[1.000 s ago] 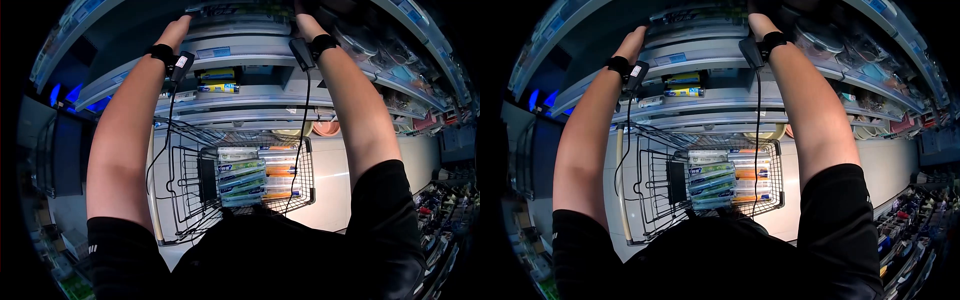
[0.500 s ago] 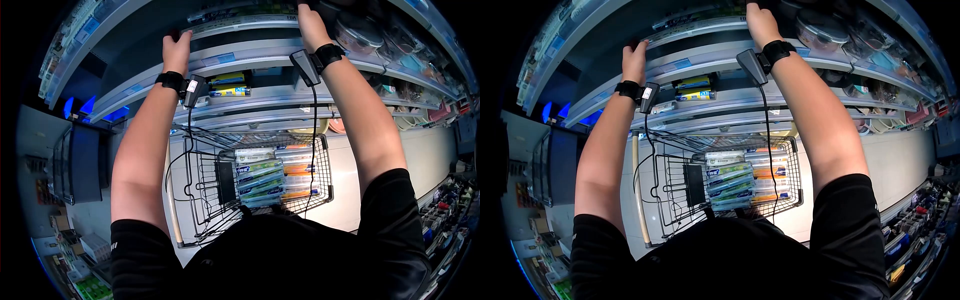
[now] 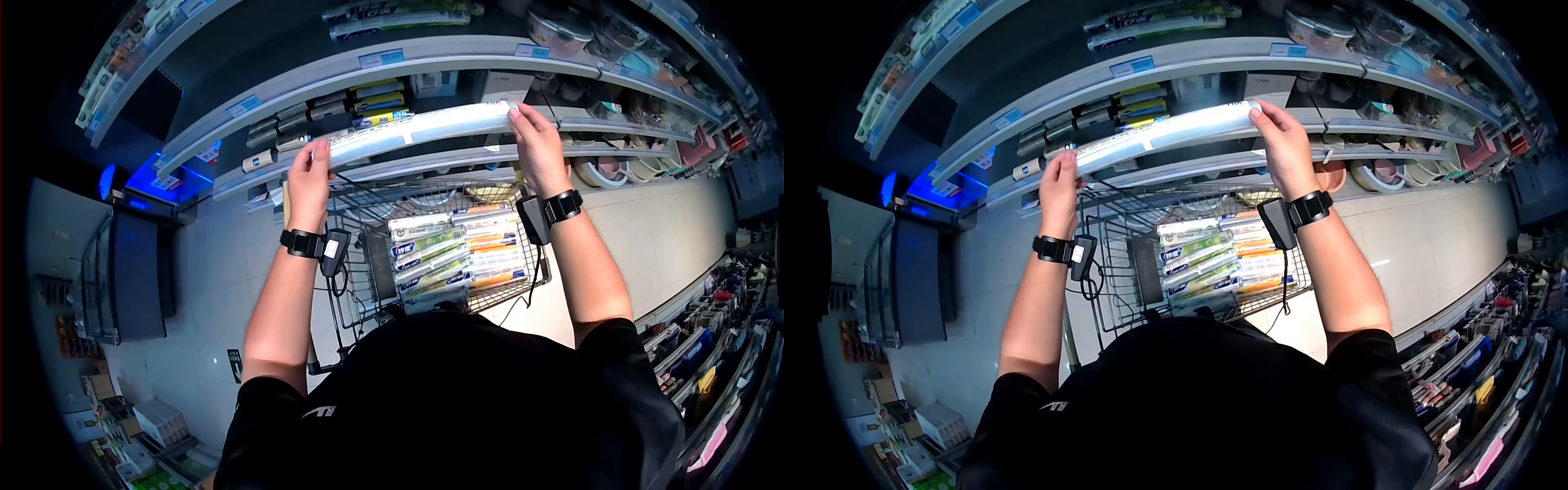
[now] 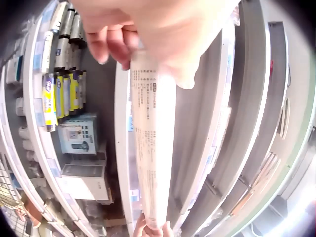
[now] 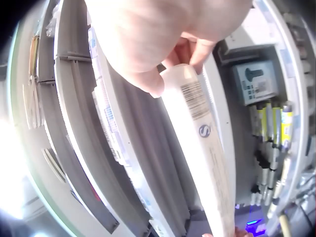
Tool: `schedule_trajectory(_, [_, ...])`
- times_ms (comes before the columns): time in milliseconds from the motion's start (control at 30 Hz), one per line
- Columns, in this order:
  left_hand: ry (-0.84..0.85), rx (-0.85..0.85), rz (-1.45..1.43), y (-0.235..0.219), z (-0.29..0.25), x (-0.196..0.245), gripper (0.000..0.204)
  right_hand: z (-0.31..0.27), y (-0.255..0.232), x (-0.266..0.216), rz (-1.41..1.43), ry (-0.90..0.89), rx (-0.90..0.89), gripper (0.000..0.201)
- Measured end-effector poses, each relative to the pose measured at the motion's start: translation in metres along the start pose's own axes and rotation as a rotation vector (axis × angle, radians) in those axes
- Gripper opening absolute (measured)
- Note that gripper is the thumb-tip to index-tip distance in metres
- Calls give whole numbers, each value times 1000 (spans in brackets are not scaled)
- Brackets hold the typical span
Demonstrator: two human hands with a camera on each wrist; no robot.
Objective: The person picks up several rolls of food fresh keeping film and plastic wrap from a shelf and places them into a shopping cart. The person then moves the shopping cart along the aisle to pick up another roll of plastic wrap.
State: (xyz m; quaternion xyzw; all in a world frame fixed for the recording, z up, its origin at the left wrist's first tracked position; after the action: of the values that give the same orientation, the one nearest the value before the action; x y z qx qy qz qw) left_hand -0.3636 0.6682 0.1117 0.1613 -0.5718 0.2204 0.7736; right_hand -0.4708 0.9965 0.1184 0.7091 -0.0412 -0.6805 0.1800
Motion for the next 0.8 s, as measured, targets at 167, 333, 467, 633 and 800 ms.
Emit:
schedule_trajectory(167, [-372,-485,308,-19,-41,-20,52,-50,-10,53,-306,464,172,43])
schedule_trajectory(333, [-515,-693,334,-23,-73,-82,41,-65,-44,96,-521,781,130,51])
schedule_trajectory(467, [-771,-775,330,-24,-106,-141,55,-67,-60,141,-355,859,44,47])
schedule_trajectory(633, [-1001,-615,242,-14,-139,-217,51,-57,-88,206,-311,834,178,36])
schedule_trajectory(800, [-936,-520,280,-2,-141,-227,41,-29,-123,287,-393,882,231,40])
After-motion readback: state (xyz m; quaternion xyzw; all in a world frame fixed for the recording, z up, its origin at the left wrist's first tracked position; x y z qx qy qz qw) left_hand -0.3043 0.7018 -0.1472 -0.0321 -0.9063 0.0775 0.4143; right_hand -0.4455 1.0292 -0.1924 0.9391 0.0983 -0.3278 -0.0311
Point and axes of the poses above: each hand's wrist, its own z-axis towards the middle knuckle, its own y-axis out of the palm, x = y × z, the point moved 1 cm from there along z, towards the middle knuckle, and after that the axes turned 14 degrees about y, right-handed, at the moved point
